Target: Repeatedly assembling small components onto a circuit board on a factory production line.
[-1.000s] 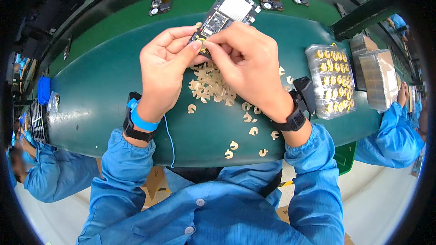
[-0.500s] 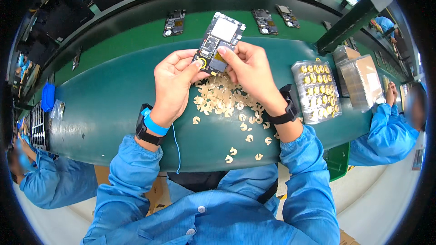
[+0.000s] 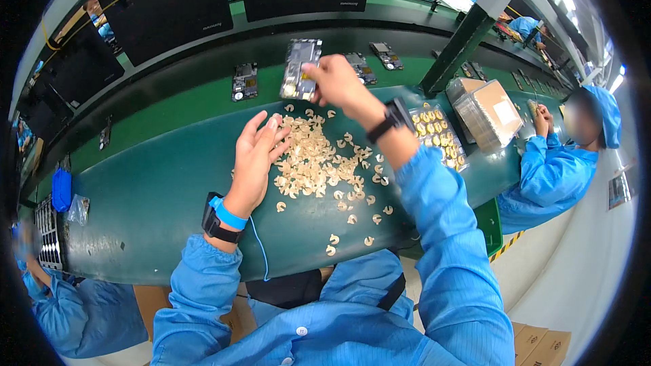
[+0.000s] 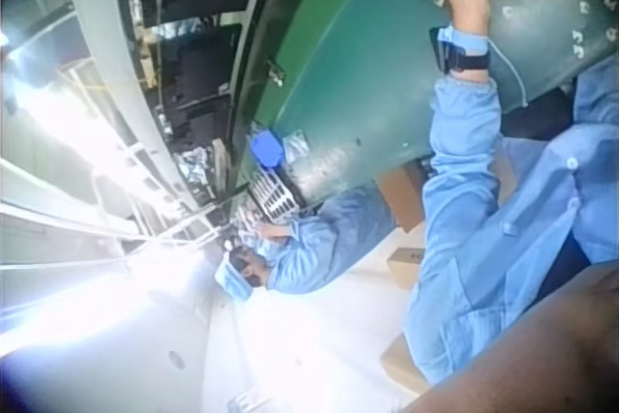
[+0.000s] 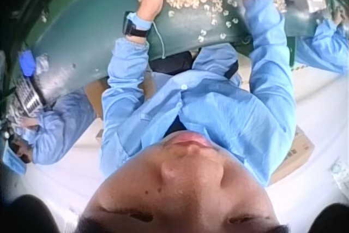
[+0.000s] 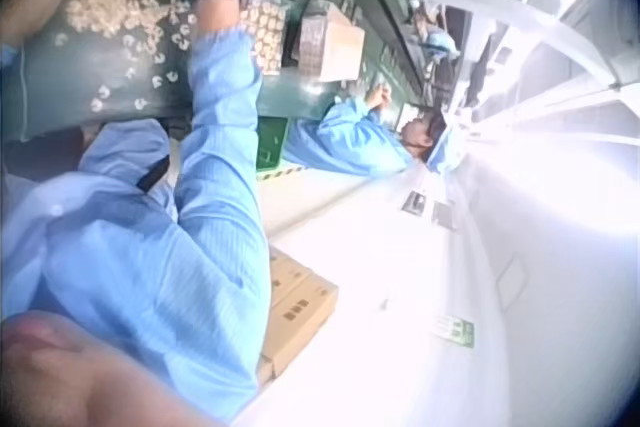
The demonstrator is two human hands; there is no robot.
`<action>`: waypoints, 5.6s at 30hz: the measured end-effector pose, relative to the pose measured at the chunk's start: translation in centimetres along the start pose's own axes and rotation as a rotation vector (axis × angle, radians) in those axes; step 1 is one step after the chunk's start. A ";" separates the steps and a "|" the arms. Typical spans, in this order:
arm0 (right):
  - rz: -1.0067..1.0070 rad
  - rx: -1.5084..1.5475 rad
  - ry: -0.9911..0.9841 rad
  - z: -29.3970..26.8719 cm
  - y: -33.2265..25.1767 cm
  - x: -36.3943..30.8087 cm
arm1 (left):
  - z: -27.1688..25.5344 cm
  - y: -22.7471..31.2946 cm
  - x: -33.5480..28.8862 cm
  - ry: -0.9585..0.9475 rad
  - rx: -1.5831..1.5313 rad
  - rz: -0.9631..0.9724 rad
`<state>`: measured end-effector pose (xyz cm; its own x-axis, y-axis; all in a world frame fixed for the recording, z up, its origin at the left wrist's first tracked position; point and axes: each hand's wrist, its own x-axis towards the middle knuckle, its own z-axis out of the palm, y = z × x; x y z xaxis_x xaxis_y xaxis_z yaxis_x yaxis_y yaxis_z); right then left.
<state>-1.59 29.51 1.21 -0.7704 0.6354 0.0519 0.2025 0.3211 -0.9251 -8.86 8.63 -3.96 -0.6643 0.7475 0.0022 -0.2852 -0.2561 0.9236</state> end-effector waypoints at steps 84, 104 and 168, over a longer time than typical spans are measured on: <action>-0.632 -0.108 0.048 3.0 -0.1 -9.3 | -0.1 1.1 -1.1 -0.046 0.574 0.512; -0.318 0.303 -0.084 4.1 2.3 -9.4 | 0.0 -0.1 -1.1 -0.092 0.471 0.408; -0.227 0.202 -0.054 3.4 2.0 -9.6 | -0.6 0.7 0.0 -0.309 0.079 0.007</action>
<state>4.12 21.65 -2.42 -0.8141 0.5239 0.2507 -0.0984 0.3009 -0.9486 -9.48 8.12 -3.57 -0.4211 0.8999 0.1139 -0.2188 -0.2226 0.9500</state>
